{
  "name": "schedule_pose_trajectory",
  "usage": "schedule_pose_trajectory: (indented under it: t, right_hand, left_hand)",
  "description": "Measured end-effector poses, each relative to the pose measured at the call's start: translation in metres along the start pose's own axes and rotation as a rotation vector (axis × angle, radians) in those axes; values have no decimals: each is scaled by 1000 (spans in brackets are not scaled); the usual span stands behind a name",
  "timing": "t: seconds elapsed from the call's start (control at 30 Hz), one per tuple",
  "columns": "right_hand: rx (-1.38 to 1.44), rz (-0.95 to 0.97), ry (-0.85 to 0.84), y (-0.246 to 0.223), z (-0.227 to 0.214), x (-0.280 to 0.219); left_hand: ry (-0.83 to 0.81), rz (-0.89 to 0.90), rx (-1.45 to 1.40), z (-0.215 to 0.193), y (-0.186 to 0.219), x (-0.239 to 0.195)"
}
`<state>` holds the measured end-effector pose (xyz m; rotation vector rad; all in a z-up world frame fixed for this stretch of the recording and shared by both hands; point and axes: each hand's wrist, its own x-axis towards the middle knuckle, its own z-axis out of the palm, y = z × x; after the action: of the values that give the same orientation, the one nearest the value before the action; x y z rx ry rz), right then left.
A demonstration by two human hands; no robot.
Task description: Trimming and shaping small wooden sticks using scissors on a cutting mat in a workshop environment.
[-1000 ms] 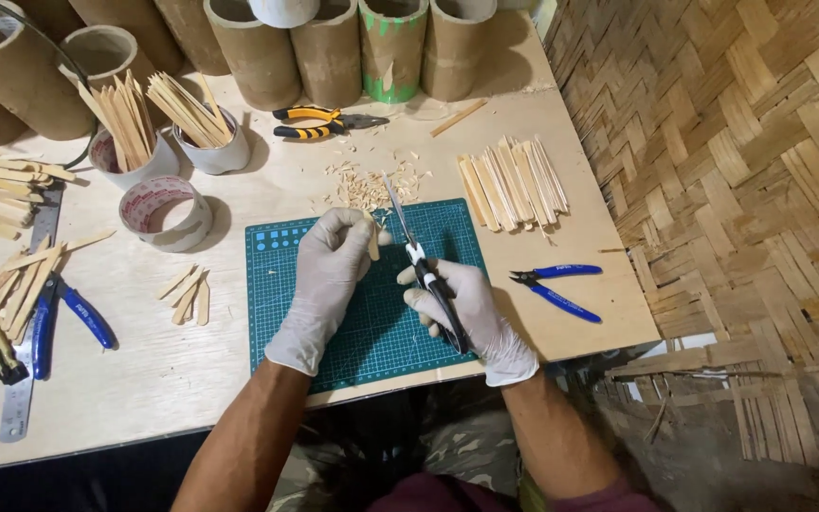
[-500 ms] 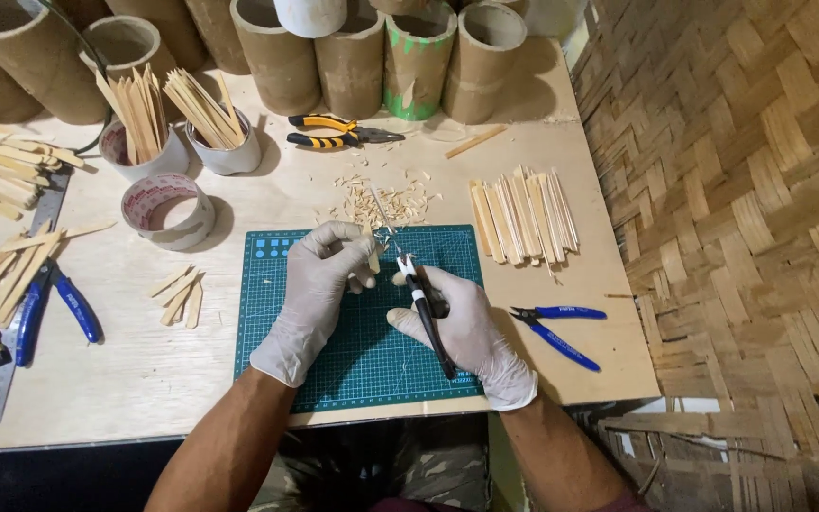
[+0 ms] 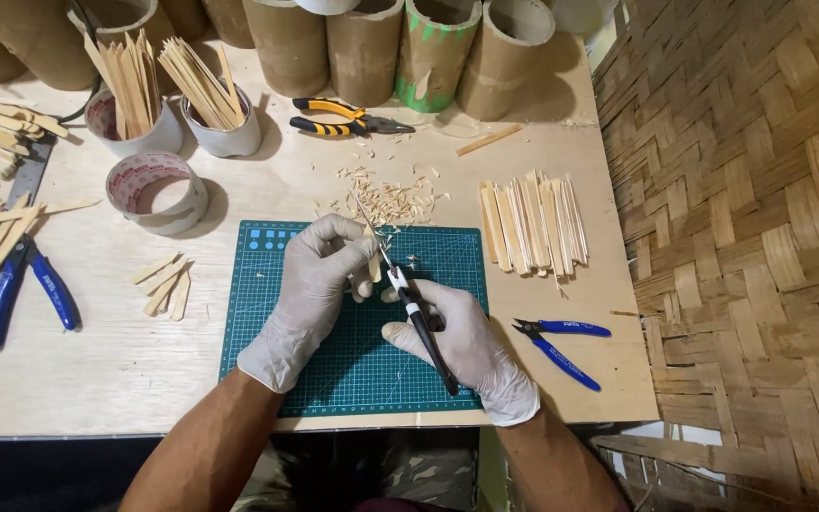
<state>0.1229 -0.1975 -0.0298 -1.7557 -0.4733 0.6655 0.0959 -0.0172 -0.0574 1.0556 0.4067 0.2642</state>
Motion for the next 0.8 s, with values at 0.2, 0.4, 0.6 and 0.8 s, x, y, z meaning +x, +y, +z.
schedule_pose_trajectory:
  t: [0.2, 0.4, 0.6, 0.8]
  right_hand:
    - [0, 10, 20, 0, 3, 2]
    - [-7, 4, 27, -1, 4, 1]
    - [-13, 15, 48, -4, 5, 2]
    - [-10, 35, 42, -6, 3, -1]
  left_hand:
    - [-30, 24, 25, 1, 2, -4]
    - [-61, 43, 14, 0, -1, -3]
    - [-70, 42, -18, 0, -1, -2]
    - [-78, 47, -17, 3, 1, -3]
